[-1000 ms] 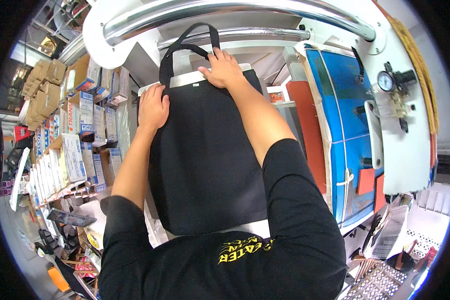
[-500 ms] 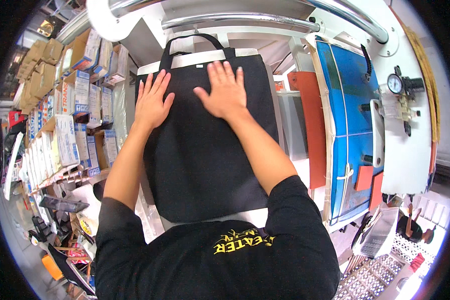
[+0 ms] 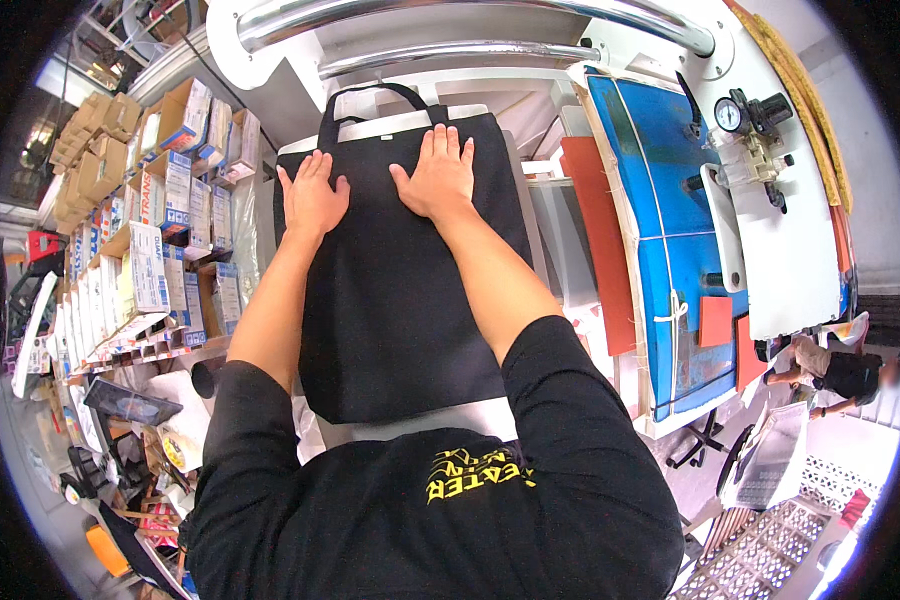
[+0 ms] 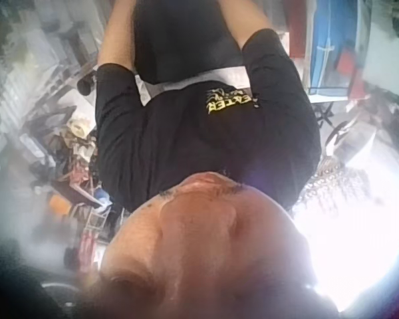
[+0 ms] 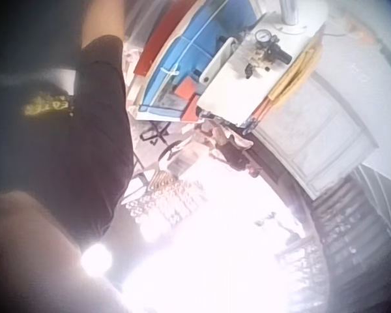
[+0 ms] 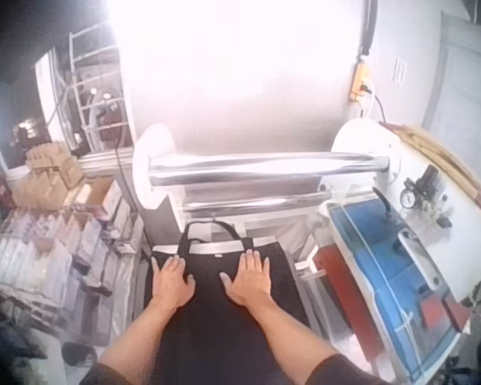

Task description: The person places a black tote bag on a heat press platform, cuts out a graphic design from a transfer sheet using scissors, and aligns it onto the bag alongside other printed design elements.

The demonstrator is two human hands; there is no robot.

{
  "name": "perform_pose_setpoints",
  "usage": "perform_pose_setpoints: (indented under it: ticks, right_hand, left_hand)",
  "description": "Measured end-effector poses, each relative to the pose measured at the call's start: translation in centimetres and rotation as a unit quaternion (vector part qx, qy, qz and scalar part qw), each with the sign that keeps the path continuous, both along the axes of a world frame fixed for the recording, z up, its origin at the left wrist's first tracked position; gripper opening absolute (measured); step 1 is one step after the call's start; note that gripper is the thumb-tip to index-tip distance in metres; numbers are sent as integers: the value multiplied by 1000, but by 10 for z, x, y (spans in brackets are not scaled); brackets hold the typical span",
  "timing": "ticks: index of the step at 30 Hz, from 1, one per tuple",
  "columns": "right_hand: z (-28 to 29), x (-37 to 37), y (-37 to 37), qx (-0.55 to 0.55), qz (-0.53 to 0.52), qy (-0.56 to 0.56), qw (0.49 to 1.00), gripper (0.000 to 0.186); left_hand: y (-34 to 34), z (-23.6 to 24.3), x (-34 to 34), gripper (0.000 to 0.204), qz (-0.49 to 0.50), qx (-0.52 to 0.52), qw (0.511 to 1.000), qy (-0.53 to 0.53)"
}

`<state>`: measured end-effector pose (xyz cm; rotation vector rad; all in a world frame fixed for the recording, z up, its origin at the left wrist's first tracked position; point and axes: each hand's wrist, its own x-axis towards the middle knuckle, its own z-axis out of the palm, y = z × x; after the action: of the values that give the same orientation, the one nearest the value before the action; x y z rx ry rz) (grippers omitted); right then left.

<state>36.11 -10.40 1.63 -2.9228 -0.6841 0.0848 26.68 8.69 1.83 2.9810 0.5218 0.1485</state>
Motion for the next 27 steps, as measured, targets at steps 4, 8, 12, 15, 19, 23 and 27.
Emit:
perform_pose_setpoints:
  ticks: [4, 8, 12, 15, 19, 23, 27]
  right_hand:
    - [5, -8, 6, 11, 7, 4, 1000, 89]
    - [10, -9, -41, -23, 31, -8, 999, 88]
    - [-5, -30, -85, -14, 15, -34, 999, 84]
    - [-10, -101, -111, -27, 64, -52, 996, 78]
    - [11, -175, -177, 5, 152, 6, 988, 73]
    - [8, -193, -225, 54, 69, -20, 996, 61]
    - [10, -204, -227, 159, -86, -79, 980, 32]
  left_hand:
    - [-8, -25, -15, 68, 36, 75, 995, -52]
    - [-19, -5, -59, 70, 41, 35, 998, -25]
    - [-22, -22, -114, 67, 48, 36, 997, -57]
    - [-47, -19, -169, 67, -16, 34, 999, -35]
    - [-77, 10, -264, 67, -99, 23, 995, 22]
    - [-93, 18, -289, 63, -77, -16, 997, 26]
    - [-73, 18, -279, 27, 145, -117, 978, -98]
